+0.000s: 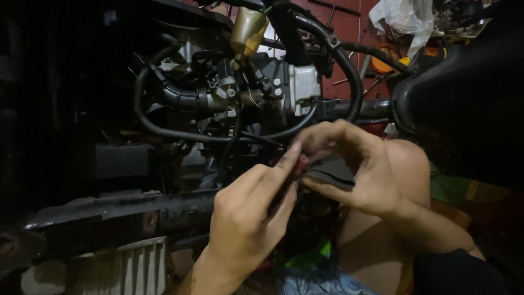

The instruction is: Inspecting and disconnecting electrical connectors on a motorcycle wiring harness

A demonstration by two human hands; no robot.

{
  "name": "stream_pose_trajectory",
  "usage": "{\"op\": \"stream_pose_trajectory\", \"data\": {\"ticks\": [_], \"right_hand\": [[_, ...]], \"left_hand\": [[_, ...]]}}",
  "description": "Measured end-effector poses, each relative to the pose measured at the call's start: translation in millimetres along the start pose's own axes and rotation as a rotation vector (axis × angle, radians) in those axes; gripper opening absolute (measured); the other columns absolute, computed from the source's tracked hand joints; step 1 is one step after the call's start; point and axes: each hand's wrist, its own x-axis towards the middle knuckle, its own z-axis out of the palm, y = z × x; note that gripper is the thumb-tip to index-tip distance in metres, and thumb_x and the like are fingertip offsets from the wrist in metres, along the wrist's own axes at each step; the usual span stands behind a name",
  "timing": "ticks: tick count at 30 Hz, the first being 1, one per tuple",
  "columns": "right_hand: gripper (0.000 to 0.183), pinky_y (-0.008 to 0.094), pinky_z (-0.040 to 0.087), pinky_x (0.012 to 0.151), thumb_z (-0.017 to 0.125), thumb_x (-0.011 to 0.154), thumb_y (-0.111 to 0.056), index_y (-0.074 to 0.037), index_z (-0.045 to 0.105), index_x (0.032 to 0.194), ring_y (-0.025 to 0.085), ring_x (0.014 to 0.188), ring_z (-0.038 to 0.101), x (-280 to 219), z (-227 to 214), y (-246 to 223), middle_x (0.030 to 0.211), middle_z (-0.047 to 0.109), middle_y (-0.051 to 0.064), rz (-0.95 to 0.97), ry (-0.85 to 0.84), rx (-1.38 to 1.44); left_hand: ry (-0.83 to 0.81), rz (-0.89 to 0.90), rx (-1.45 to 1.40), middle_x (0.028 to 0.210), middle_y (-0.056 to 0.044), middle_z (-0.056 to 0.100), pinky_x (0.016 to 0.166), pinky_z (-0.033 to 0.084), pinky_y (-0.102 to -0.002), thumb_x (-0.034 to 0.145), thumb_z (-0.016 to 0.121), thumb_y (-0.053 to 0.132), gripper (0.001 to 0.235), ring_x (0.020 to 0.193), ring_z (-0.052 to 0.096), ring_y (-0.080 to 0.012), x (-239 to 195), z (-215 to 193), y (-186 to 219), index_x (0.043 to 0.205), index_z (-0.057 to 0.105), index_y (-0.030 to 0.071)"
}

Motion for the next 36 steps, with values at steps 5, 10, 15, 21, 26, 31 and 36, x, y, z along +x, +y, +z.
{"op": "stream_pose_trajectory", "data": {"ticks": [5, 10, 15, 21, 26, 31, 36], "right_hand": [[0.048, 0.022, 0.062, 0.08, 0.084, 0.065, 0.002, 0.001, 0.072, 0.111, 0.014, 0.086, 0.078, -5, -8, 3, 0.104, 0.081, 0.009, 0.049, -0.018, -0.286], [0.049, 0.024, 0.064, 0.074, 0.084, 0.066, -0.009, 0.002, 0.071, 0.112, 0.017, 0.082, 0.082, -8, 3, 3, 0.104, 0.082, 0.011, -0.108, -0.006, -0.42], [0.048, 0.021, 0.063, 0.07, 0.082, 0.067, -0.004, 0.006, 0.069, 0.113, 0.016, 0.08, 0.081, -10, 21, 7, 0.106, 0.081, 0.015, -0.182, 0.047, -0.385], [0.049, 0.021, 0.056, 0.063, 0.08, 0.068, -0.009, 0.005, 0.071, 0.113, 0.012, 0.067, 0.072, -14, 36, 13, 0.094, 0.081, 0.011, -0.066, 0.149, -0.467], [0.048, 0.024, 0.06, 0.078, 0.077, 0.075, -0.008, 0.008, 0.068, 0.119, 0.019, 0.085, 0.078, -13, 51, 12, 0.105, 0.08, 0.017, -0.01, 0.208, -0.497], [0.048, 0.025, 0.058, 0.077, 0.079, 0.072, -0.003, 0.009, 0.069, 0.118, 0.018, 0.082, 0.075, -12, 57, 21, 0.106, 0.078, 0.017, -0.034, 0.217, -0.538], [0.046, 0.026, 0.057, 0.079, 0.077, 0.073, -0.002, 0.01, 0.069, 0.117, 0.019, 0.086, 0.074, -15, 61, 24, 0.11, 0.077, 0.017, -0.023, 0.25, -0.578]], "left_hand": [[-0.111, 0.145, 0.138, 0.089, -0.008, 0.059, 0.062, 0.049, -0.034, 0.089, 0.07, -0.003, 0.051, 0.067, 0.054, -0.0225, -6, 5, -3, 0.139, 0.059, -0.004], [-0.014, 0.159, 0.172, 0.087, -0.009, 0.062, 0.059, 0.049, -0.034, 0.088, 0.07, -0.006, 0.033, 0.063, 0.054, -0.0208, -2, 0, 5, 0.122, 0.068, -0.006], [0.013, 0.136, 0.152, 0.088, -0.009, 0.065, 0.06, 0.051, -0.033, 0.088, 0.07, -0.006, 0.039, 0.064, 0.058, -0.0203, -8, -5, -1, 0.127, 0.067, -0.008], [0.016, 0.139, 0.211, 0.08, -0.008, 0.055, 0.053, 0.045, -0.034, 0.091, 0.069, -0.004, 0.04, 0.061, 0.052, -0.0201, -13, -8, -13, 0.13, 0.065, -0.011], [0.058, 0.2, 0.34, 0.09, -0.013, 0.063, 0.052, 0.046, -0.028, 0.09, 0.066, -0.004, 0.042, 0.064, 0.054, -0.018, -20, -8, -20, 0.131, 0.064, -0.015], [0.063, 0.186, 0.385, 0.084, -0.01, 0.058, 0.046, 0.042, -0.027, 0.088, 0.066, -0.004, 0.043, 0.06, 0.049, -0.0155, -24, -9, -24, 0.129, 0.064, -0.017], [0.05, 0.195, 0.375, 0.088, -0.015, 0.062, 0.046, 0.043, -0.026, 0.086, 0.066, -0.005, 0.045, 0.06, 0.049, -0.0158, -27, -5, -24, 0.128, 0.063, -0.02]]}}
